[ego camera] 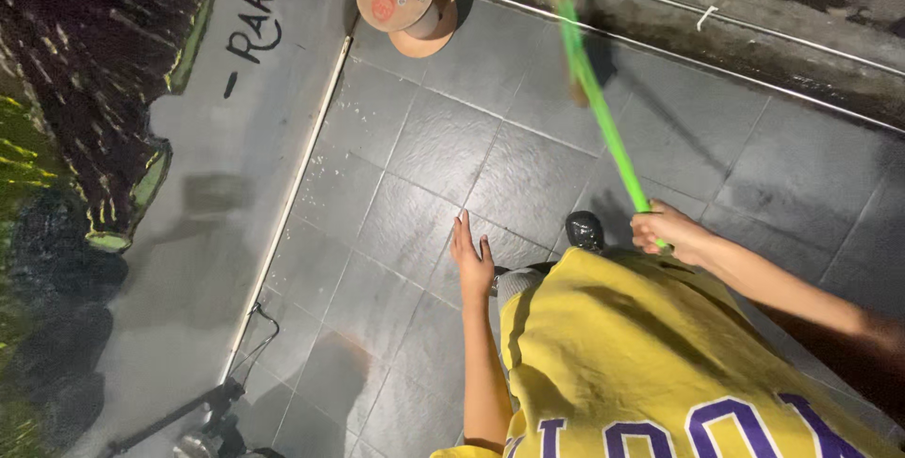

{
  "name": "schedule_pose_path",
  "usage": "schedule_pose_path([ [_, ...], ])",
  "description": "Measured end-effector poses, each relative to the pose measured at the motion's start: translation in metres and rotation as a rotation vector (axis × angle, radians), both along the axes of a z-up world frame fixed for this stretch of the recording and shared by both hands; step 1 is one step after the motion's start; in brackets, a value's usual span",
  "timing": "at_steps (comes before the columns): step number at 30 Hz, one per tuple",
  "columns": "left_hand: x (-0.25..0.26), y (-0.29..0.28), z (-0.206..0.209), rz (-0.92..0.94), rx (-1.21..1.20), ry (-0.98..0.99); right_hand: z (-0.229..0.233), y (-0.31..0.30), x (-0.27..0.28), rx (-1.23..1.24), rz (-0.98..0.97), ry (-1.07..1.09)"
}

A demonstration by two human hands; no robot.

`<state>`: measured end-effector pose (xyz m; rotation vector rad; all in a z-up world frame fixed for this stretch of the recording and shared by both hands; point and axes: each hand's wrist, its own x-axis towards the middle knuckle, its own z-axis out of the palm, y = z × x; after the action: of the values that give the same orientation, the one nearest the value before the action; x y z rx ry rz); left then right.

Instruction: The person sweeps the tiled floor using a broom, pushing debris toward the edge of the space.

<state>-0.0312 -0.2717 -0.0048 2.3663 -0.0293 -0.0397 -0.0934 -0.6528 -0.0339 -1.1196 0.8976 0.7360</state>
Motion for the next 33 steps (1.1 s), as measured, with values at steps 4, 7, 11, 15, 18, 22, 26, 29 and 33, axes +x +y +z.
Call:
schedule_pose_path([
  [4,0.009,-0.029,0.018,-0.014,-0.024,0.047,-0.027,-0.028,-0.002,0.338,-0.168,0.033],
  [7,0.018,-0.046,0.037,-0.032,-0.036,0.037,-0.064,-0.029,0.008,0.613,-0.271,0.171],
  [11,0.012,-0.051,0.047,-0.025,-0.040,0.071,-0.084,-0.051,0.002,0.612,-0.293,0.269],
  [15,-0.008,-0.035,0.035,-0.020,0.016,0.083,-0.059,-0.140,-0.012,0.451,-0.661,0.364],
  [18,-0.028,-0.026,0.019,-0.004,0.029,0.109,-0.041,-0.188,-0.019,0.181,-0.595,0.264],
  [22,-0.046,-0.023,0.011,0.022,0.001,0.095,-0.045,-0.168,-0.014,-0.458,-0.007,0.106],
  [26,-0.062,-0.019,0.018,0.060,-0.014,0.074,-0.054,-0.079,-0.009,-0.782,0.341,0.009],
  [29,-0.083,-0.011,0.026,0.079,-0.038,0.040,-0.034,-0.026,-0.015,-0.681,0.165,-0.081],
  [33,-0.137,0.001,0.037,0.167,-0.050,0.126,0.015,0.006,-0.050,-0.214,0.164,-0.084],
])
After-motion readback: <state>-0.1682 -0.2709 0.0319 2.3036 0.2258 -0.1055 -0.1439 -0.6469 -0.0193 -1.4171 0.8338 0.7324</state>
